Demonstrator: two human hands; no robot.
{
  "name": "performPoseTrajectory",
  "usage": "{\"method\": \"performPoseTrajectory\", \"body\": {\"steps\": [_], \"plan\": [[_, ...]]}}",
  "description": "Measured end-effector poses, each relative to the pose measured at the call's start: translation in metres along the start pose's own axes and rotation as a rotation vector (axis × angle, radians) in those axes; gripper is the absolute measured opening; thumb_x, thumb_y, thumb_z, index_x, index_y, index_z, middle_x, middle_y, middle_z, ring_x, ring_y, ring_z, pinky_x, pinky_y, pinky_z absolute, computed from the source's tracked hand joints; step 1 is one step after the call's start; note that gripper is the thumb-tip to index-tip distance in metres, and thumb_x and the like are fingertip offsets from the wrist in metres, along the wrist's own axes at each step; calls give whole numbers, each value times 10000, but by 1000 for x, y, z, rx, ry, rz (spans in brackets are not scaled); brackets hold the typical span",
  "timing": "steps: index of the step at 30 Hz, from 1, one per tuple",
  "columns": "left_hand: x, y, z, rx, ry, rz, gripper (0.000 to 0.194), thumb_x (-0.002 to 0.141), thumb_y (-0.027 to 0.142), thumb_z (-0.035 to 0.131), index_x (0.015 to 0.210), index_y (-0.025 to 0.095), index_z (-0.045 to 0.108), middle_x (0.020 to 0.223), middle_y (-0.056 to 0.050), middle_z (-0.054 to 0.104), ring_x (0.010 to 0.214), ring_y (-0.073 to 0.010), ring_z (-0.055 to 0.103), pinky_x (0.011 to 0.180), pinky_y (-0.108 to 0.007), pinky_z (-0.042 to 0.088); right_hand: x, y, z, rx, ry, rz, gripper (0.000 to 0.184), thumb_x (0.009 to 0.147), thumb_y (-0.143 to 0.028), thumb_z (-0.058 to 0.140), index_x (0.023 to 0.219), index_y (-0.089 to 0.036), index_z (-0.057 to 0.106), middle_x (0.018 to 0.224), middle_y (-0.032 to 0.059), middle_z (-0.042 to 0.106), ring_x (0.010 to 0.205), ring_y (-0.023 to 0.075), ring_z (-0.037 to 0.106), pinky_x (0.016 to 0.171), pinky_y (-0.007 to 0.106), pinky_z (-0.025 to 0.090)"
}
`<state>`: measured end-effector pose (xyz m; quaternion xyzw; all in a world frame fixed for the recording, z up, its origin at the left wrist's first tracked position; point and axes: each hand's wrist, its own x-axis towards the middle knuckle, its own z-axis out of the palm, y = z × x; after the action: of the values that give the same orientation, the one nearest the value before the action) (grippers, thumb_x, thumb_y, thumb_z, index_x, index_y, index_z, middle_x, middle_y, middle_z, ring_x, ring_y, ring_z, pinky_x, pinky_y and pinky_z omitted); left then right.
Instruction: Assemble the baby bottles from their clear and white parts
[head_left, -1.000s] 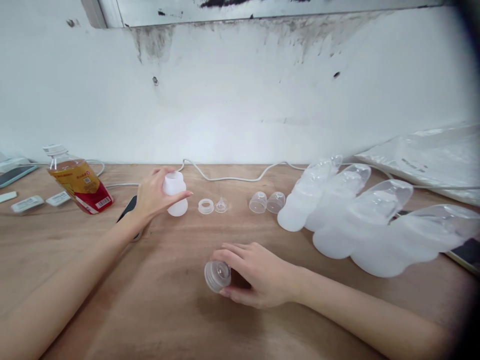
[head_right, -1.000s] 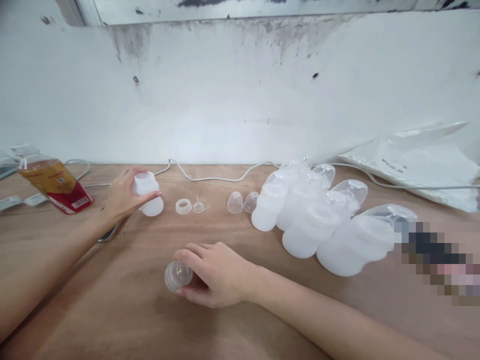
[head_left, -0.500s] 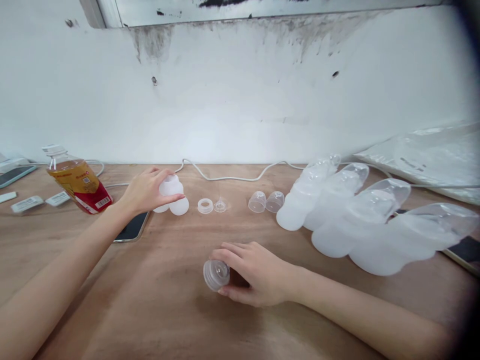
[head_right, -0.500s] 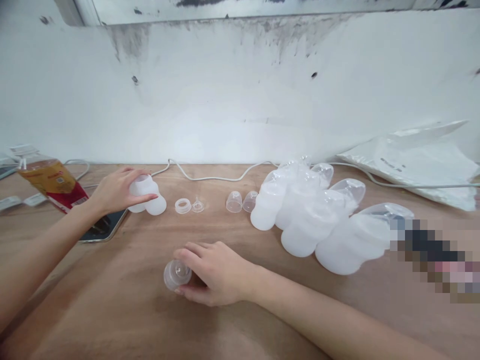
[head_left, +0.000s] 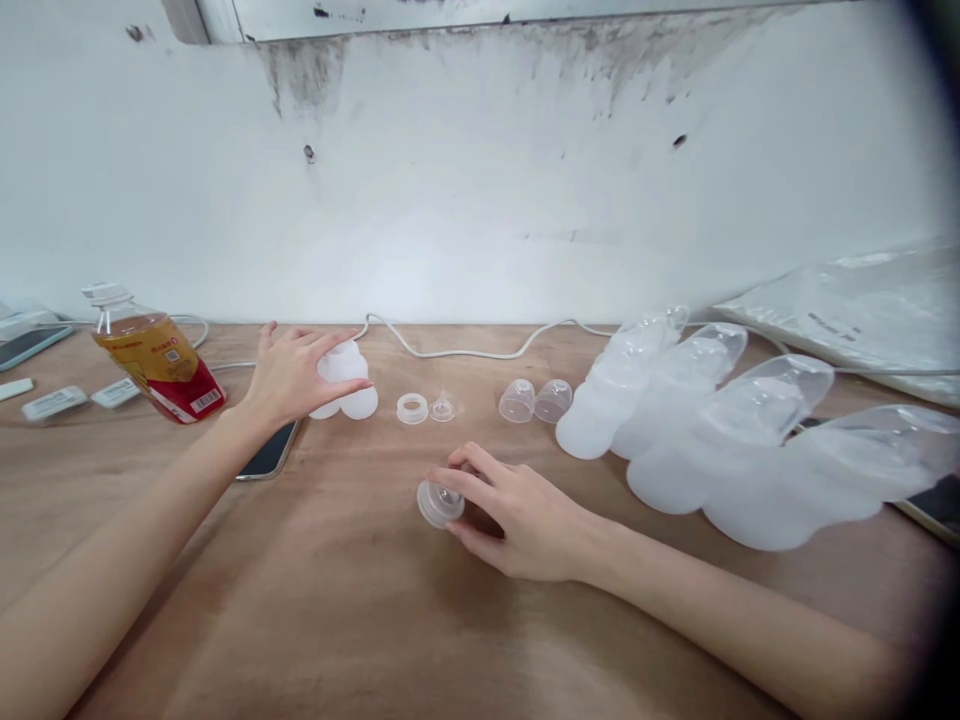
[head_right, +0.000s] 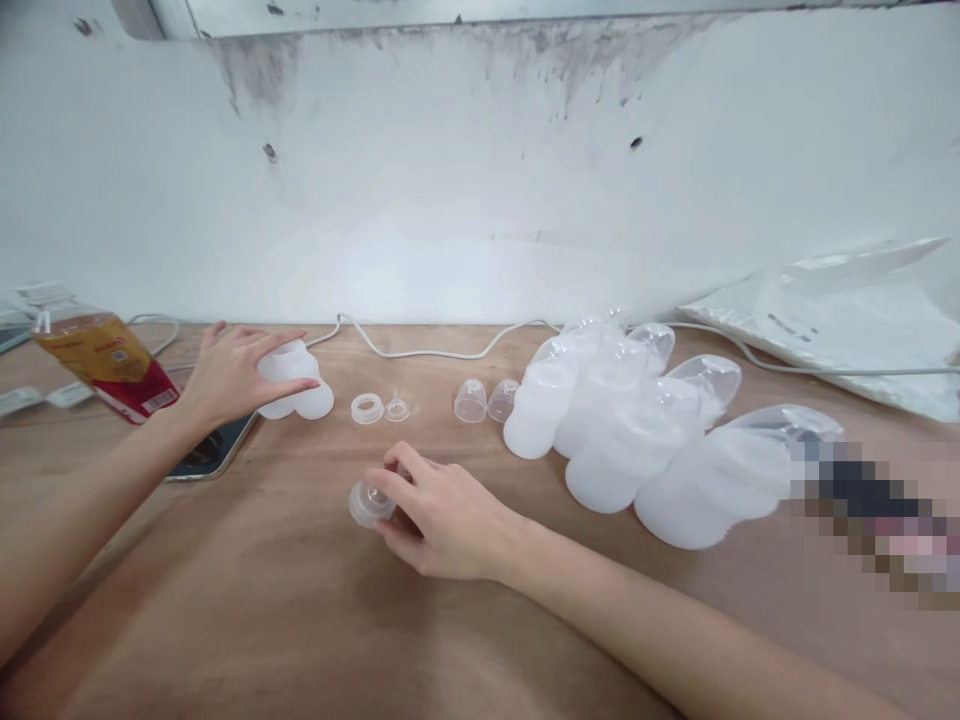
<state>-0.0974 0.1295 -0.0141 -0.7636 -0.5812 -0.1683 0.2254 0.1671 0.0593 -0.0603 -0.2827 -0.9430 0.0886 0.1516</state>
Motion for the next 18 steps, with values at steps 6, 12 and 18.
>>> {"method": "performPoseTrajectory", "body": {"steps": [6,12,18], "plan": [[0,-1,-1,-23,-10,14,631,679,616,508,1180,233,493,1111,-87,601,1053,-292,493,964,-426,196,0,-2,0,19,-42,-16,317,868,-257,349,1173,-229,430,1013,69,456,633,90,453,544,230,390],[1,-2,-3,5,-55,8,626,672,615,519,1166,234,475,1106,-69,602,1043,-260,513,952,-365,226,0,0,3,-15,-45,-12,308,873,-233,329,1163,-243,432,1009,66,459,659,98,463,528,218,362],[1,-2,-7,-24,-52,-19,598,666,621,521,1124,238,482,1069,-55,609,1011,-263,533,905,-357,304,2,0,1,-36,-35,53,239,876,-246,317,1072,-172,432,999,76,472,674,117,470,533,234,368]]}}
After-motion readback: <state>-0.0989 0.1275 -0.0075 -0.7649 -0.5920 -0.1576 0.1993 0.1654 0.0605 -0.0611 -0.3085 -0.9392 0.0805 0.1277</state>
